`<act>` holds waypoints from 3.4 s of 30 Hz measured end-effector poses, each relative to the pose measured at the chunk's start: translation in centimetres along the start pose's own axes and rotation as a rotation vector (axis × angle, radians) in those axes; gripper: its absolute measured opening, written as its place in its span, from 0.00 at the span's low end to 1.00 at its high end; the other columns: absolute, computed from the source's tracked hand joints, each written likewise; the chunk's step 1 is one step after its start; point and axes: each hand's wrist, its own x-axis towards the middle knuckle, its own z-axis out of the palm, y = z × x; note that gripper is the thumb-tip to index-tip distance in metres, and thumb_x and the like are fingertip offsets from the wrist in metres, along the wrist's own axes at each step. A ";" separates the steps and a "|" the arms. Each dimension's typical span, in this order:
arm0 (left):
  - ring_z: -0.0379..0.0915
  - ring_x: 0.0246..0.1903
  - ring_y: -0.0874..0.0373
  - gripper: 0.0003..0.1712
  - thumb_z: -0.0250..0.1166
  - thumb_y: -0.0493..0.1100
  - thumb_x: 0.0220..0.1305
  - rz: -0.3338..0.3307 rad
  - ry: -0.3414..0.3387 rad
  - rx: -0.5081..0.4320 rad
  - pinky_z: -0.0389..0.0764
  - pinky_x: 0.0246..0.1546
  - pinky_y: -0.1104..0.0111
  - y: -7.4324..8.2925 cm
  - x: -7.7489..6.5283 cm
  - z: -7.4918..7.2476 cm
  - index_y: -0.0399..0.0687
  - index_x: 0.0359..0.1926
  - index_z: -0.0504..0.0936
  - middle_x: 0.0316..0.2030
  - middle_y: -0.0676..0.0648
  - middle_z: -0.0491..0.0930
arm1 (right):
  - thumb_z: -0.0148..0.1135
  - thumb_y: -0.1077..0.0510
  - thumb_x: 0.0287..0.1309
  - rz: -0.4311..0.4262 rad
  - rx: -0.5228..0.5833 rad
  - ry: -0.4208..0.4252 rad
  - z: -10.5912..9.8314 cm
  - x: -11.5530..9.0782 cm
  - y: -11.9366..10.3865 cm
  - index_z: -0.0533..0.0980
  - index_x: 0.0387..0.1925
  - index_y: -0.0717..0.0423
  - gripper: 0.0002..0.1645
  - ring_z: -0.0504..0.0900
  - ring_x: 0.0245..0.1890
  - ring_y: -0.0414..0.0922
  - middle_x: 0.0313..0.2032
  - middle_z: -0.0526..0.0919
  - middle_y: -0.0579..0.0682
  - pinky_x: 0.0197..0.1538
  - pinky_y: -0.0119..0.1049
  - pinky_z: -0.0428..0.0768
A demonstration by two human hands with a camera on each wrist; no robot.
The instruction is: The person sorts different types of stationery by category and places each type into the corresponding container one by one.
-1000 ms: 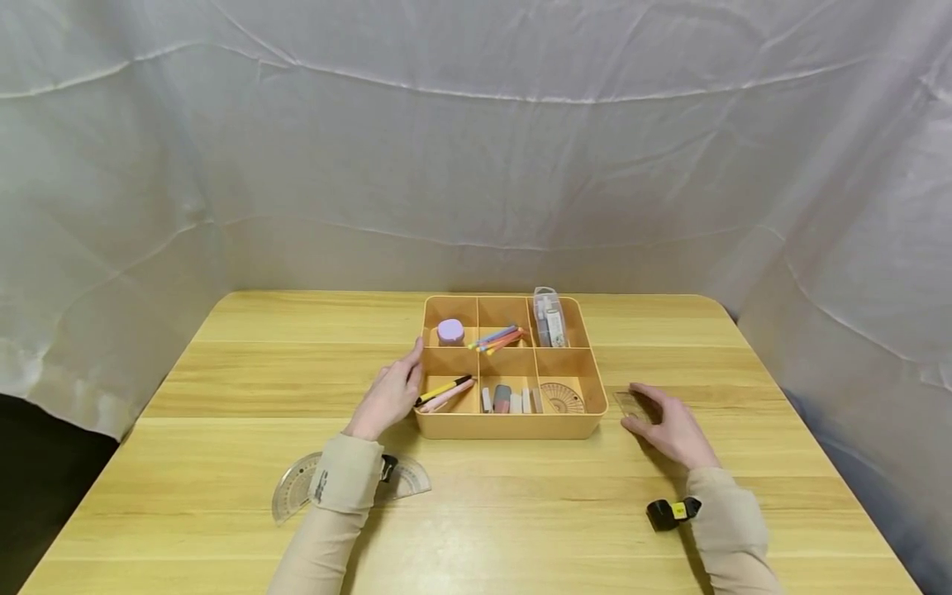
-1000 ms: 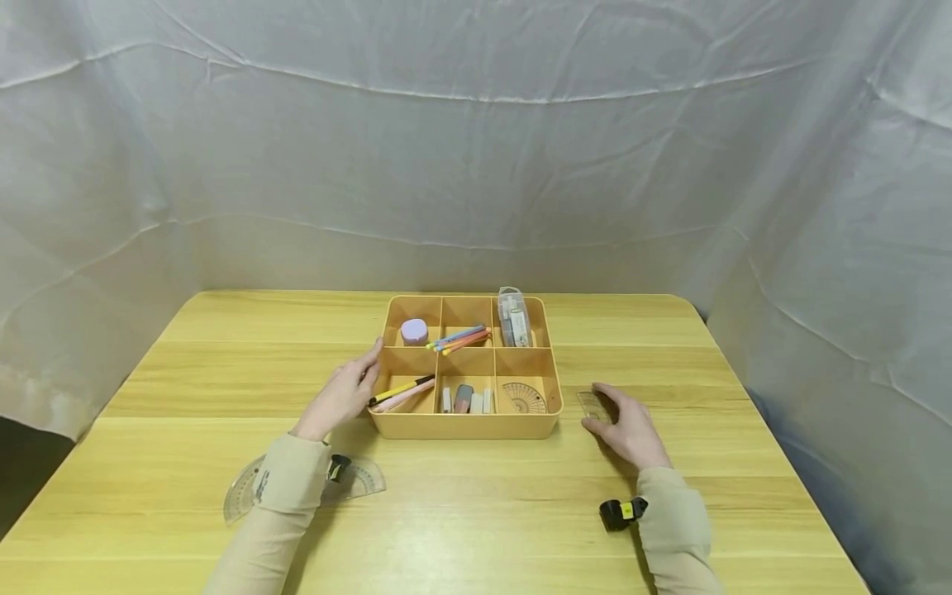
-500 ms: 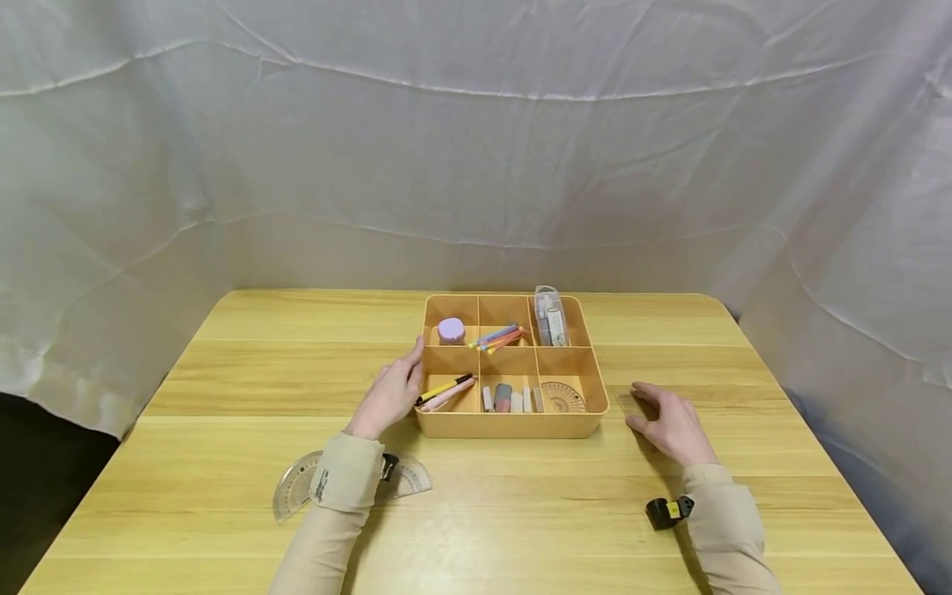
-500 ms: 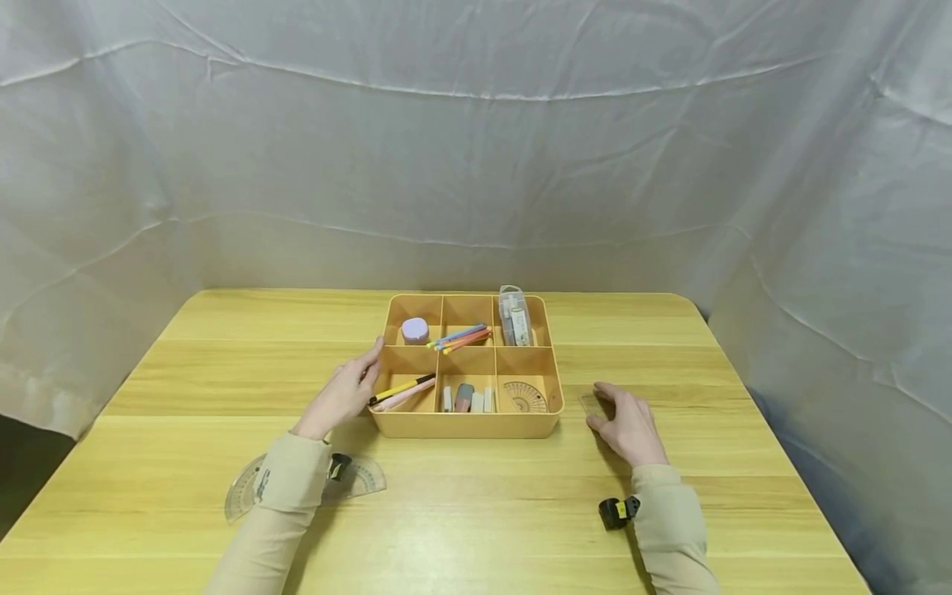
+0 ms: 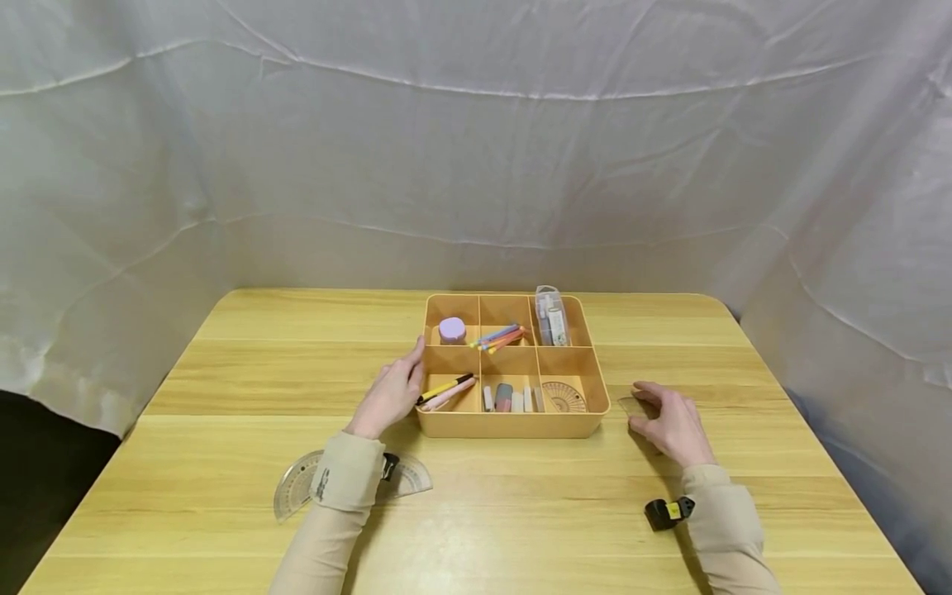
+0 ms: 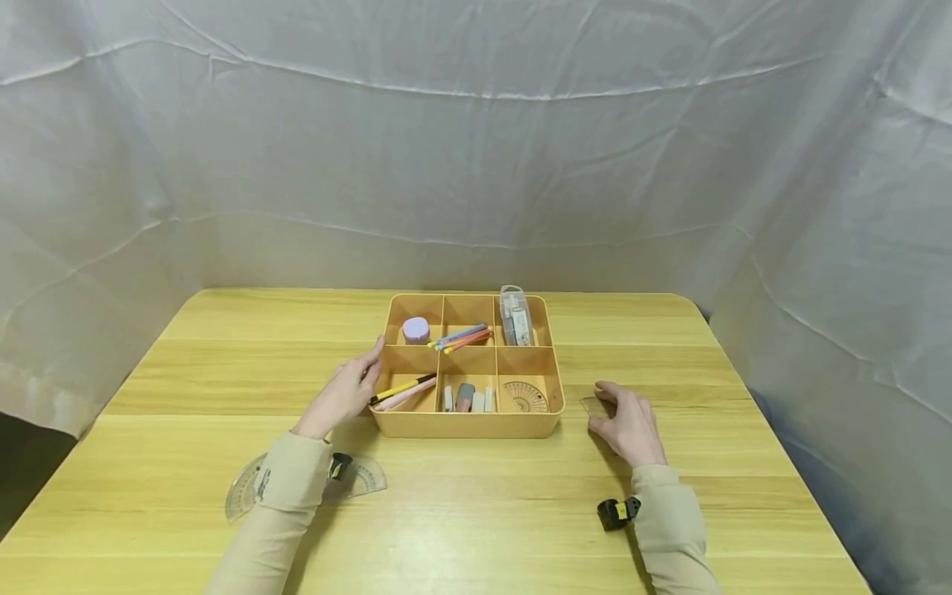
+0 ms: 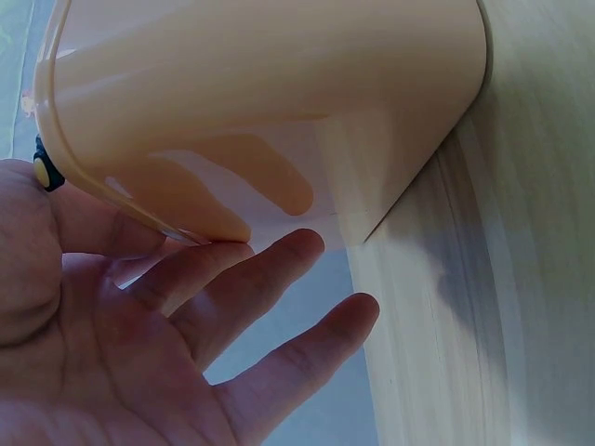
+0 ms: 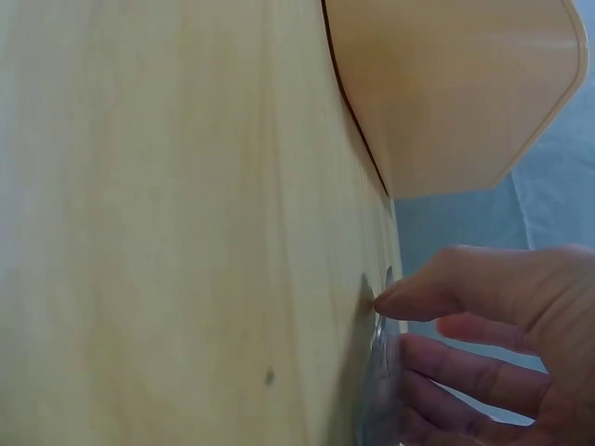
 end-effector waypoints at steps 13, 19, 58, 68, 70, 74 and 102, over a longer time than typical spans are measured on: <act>0.58 0.19 0.59 0.31 0.45 0.37 0.77 0.024 0.004 0.005 0.66 0.23 0.67 -0.2 0.1 0.0 0.38 0.77 0.53 0.22 0.49 0.61 | 0.65 0.68 0.48 -0.036 -0.003 0.044 0.1 0.0 -0.2 0.70 0.64 0.71 0.38 0.79 0.58 0.68 0.53 0.84 0.68 0.62 0.63 0.73; 0.58 0.18 0.59 0.31 0.45 0.37 0.77 0.021 -0.004 0.003 0.66 0.23 0.67 -0.2 0.1 0.0 0.38 0.78 0.52 0.21 0.49 0.61 | 0.64 0.67 0.49 -0.033 0.000 0.050 0.2 0.0 0.0 0.69 0.65 0.71 0.38 0.77 0.60 0.69 0.54 0.83 0.68 0.63 0.63 0.72; 0.58 0.17 0.59 0.31 0.44 0.38 0.78 0.017 -0.002 0.012 0.66 0.22 0.66 -0.1 0.2 -0.1 0.38 0.78 0.52 0.21 0.48 0.63 | 0.68 0.69 0.53 -0.053 0.318 0.398 -0.6 0.0 -3.7 0.81 0.54 0.66 0.23 0.82 0.41 0.34 0.53 0.85 0.65 0.46 0.13 0.77; 0.58 0.18 0.58 0.31 0.46 0.37 0.77 0.033 0.014 0.029 0.66 0.22 0.66 0.0 0.1 -0.1 0.36 0.77 0.55 0.22 0.47 0.64 | 0.70 0.69 0.53 -0.118 0.457 0.365 -1.0 1.3 -7.6 0.81 0.53 0.68 0.23 0.81 0.40 0.31 0.52 0.84 0.66 0.47 0.17 0.80; 0.58 0.18 0.58 0.31 0.46 0.37 0.77 0.031 0.012 0.027 0.66 0.23 0.66 0.0 0.1 -0.1 0.37 0.77 0.54 0.22 0.47 0.64 | 0.69 0.69 0.54 -0.144 0.426 0.358 -0.8 1.7 -8.3 0.81 0.52 0.69 0.22 0.83 0.41 0.37 0.51 0.85 0.66 0.47 0.18 0.81; 0.58 0.18 0.59 0.31 0.46 0.37 0.77 0.026 0.011 0.021 0.66 0.22 0.66 -0.1 0.1 -0.1 0.37 0.77 0.54 0.22 0.44 0.66 | 0.70 0.67 0.53 -0.172 0.316 0.336 0.0 2.7 -9.4 0.81 0.52 0.68 0.22 0.86 0.43 0.54 0.49 0.86 0.65 0.46 0.30 0.86; 0.58 0.17 0.60 0.31 0.46 0.37 0.77 0.020 0.006 0.005 0.66 0.22 0.67 -0.2 0.1 0.0 0.36 0.77 0.54 0.21 0.48 0.63 | 0.73 0.62 0.47 -0.351 -0.207 0.210 4.0 4.2 -11.2 0.81 0.44 0.64 0.20 0.80 0.31 0.54 0.34 0.85 0.60 0.36 0.48 0.83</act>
